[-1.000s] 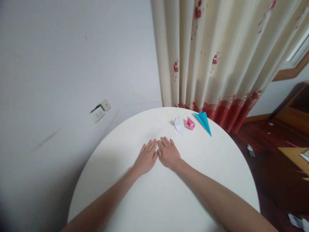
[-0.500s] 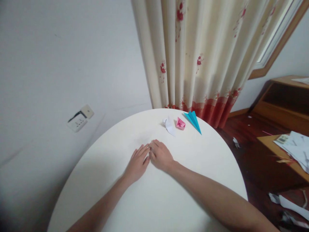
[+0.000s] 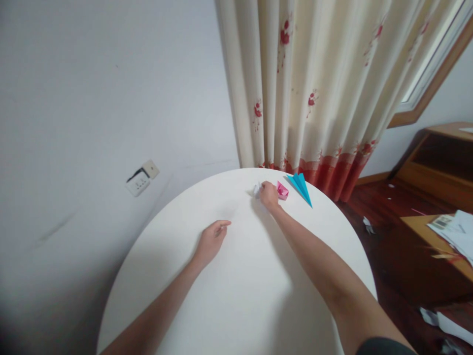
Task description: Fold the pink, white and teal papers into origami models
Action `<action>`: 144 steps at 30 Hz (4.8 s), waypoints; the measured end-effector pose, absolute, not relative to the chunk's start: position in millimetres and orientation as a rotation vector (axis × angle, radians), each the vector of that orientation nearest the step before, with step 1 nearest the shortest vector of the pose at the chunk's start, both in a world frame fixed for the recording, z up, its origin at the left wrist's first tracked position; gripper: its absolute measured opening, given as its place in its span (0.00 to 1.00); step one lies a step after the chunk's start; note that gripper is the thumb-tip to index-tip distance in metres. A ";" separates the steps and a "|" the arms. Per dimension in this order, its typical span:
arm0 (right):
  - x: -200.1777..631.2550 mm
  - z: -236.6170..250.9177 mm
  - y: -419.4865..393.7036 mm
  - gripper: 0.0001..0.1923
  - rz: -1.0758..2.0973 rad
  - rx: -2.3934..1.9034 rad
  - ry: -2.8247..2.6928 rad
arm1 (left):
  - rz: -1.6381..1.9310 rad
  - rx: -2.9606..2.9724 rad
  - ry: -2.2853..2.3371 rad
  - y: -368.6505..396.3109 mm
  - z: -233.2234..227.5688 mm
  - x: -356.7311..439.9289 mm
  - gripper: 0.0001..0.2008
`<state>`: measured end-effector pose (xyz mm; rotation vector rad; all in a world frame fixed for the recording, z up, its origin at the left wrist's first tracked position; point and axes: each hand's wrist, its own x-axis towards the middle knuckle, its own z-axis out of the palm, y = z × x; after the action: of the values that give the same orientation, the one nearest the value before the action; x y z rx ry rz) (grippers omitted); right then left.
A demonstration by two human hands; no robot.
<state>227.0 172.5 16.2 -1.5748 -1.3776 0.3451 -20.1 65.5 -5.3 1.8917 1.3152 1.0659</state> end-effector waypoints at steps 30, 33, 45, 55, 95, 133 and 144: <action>138.7 -14.2 58.4 0.18 1.903 -0.778 -0.954 | 1.086 1.537 1.076 66.4 27.3 -42.1 0.10; 139.3 -14.7 56.5 0.17 1.943 -0.777 -0.968 | 1.069 1.561 1.081 67.0 25.1 -42.6 0.10; 138.5 -2.7 47.0 0.18 2.002 -0.760 -0.932 | 0.960 1.282 0.878 65.4 16.5 -37.4 0.07; 132.8 -13.5 48.6 0.16 1.611 -0.856 -0.958 | 0.944 1.081 0.940 60.0 15.1 -29.3 0.19; 138.2 -14.8 62.4 0.21 1.481 -0.890 -0.663 | 1.159 1.744 1.171 59.0 11.9 -28.8 0.07; 133.2 -15.0 46.7 0.22 1.308 -0.995 -1.301 | 1.210 1.173 1.026 54.8 14.5 -18.9 0.19; 133.8 -16.7 49.4 0.19 1.142 -1.094 -1.111 | 1.287 1.277 1.079 55.6 6.0 -16.4 0.24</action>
<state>133.8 49.4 -16.7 -1.0945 -1.1110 1.1422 -16.4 55.6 6.0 1.2771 1.0793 1.2872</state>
